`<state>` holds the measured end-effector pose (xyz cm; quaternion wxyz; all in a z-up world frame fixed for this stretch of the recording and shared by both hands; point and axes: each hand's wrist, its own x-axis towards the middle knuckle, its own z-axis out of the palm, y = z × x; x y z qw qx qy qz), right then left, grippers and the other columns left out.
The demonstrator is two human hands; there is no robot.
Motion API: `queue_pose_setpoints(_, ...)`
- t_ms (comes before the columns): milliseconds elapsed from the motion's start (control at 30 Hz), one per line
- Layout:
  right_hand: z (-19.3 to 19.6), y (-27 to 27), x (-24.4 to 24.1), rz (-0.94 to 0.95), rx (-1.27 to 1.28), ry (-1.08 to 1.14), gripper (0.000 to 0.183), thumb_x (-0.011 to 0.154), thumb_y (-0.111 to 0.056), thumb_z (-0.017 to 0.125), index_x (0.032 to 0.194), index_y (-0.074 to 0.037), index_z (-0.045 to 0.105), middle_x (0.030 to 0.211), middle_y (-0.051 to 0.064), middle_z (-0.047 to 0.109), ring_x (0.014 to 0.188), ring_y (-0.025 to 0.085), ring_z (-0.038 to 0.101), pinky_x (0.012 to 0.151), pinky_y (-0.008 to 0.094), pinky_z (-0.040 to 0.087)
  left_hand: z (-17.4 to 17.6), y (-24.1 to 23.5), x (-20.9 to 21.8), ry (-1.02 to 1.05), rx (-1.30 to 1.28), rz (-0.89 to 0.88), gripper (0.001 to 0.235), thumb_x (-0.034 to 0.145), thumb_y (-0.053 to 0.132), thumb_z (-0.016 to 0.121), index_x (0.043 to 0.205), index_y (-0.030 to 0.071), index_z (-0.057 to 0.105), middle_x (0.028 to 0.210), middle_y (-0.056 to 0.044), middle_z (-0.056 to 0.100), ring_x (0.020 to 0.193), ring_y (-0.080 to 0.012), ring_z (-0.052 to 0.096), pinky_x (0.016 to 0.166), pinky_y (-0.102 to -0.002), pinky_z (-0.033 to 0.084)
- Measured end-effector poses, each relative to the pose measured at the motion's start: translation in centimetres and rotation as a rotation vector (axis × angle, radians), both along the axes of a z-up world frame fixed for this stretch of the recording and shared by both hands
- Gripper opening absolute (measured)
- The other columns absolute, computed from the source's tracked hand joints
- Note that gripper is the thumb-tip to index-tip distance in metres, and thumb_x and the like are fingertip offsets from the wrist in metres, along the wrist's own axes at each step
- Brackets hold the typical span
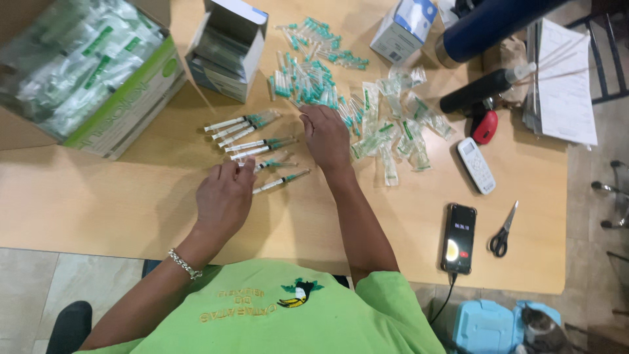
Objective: The person repeatedly opens sealed syringe packages, removes the syringes, and attaches needles to the syringe barrels. The assembled syringes are placed in a row on the table while empty wrappers accumulate nearby.
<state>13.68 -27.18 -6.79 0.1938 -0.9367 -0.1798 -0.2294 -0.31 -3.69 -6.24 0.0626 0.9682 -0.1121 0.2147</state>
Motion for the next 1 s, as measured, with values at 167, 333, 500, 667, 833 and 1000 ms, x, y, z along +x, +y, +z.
queue_pose_setpoints(167,-0.9,0.1,1.0,0.068,-0.145,-0.006,0.019,0.103,-0.025,0.061,0.112,-0.015,0.073,0.098,0.006,0.069,0.093,0.028,0.071,0.085,0.039,0.057,5.4,3.2,1.1,-0.087,-0.021,0.018,0.036,0.087,0.037,0.073,0.117,0.017,0.072,0.1,-0.007,0.061,0.084,-0.025,0.065,0.06,-0.035,0.056)
queue_pose_setpoints(333,-0.5,0.8,0.5,0.107,-0.067,-0.077,0.019,0.101,-0.02,0.063,0.116,-0.011,0.072,0.102,0.009,0.068,0.097,0.031,0.07,0.088,0.041,0.056,11.1,10.5,6.3,-0.492,0.19,0.282,0.017,0.101,0.025,0.073,0.089,0.013,0.069,0.082,-0.003,0.051,0.069,-0.0217,0.058,0.06,-0.032,0.047)
queue_pose_setpoints(500,1.0,1.1,-1.5,0.075,-0.007,0.071,0.02,0.095,-0.009,0.066,0.114,-0.011,0.073,0.113,0.012,0.07,0.113,0.032,0.064,0.094,0.046,0.051,9.7,17.8,11.2,0.243,0.12,0.42,0.029,0.106,0.034,0.068,0.115,0.007,0.069,0.109,-0.015,0.071,0.1,-0.036,0.066,0.072,-0.041,0.058)
queue_pose_setpoints(667,1.8,1.2,-2.7,0.078,0.013,0.068,0.016,0.095,-0.008,0.067,0.11,-0.012,0.073,0.11,0.006,0.07,0.102,0.029,0.065,0.083,0.043,0.054,10.7,18.2,12.4,0.312,0.002,0.423,0.022,0.1,0.026,0.073,0.107,0.006,0.066,0.105,-0.019,0.07,0.096,-0.039,0.065,0.068,-0.049,0.056)
queue_pose_setpoints(833,2.7,1.5,-3.3,0.154,0.046,0.035,0.013,0.099,-0.011,0.067,0.11,-0.01,0.074,0.108,0.006,0.069,0.101,0.027,0.065,0.079,0.04,0.056,10.1,18.9,12.6,0.251,-0.076,0.397,0.026,0.103,0.028,0.076,0.11,0.005,0.066,0.107,-0.02,0.07,0.096,-0.0403,0.063,0.076,-0.051,0.05)
queue_pose_setpoints(1000,3.4,1.9,-3.8,0.186,0.057,0.085,0.012,0.101,-0.014,0.066,0.108,-0.01,0.075,0.106,0.005,0.071,0.094,0.024,0.068,0.075,0.04,0.056,10.7,18.6,12.7,0.303,-0.002,0.393,0.034,0.097,0.025,0.077,0.112,-0.002,0.063,0.105,-0.024,0.071,0.095,-0.0415,0.066,0.073,-0.053,0.054)
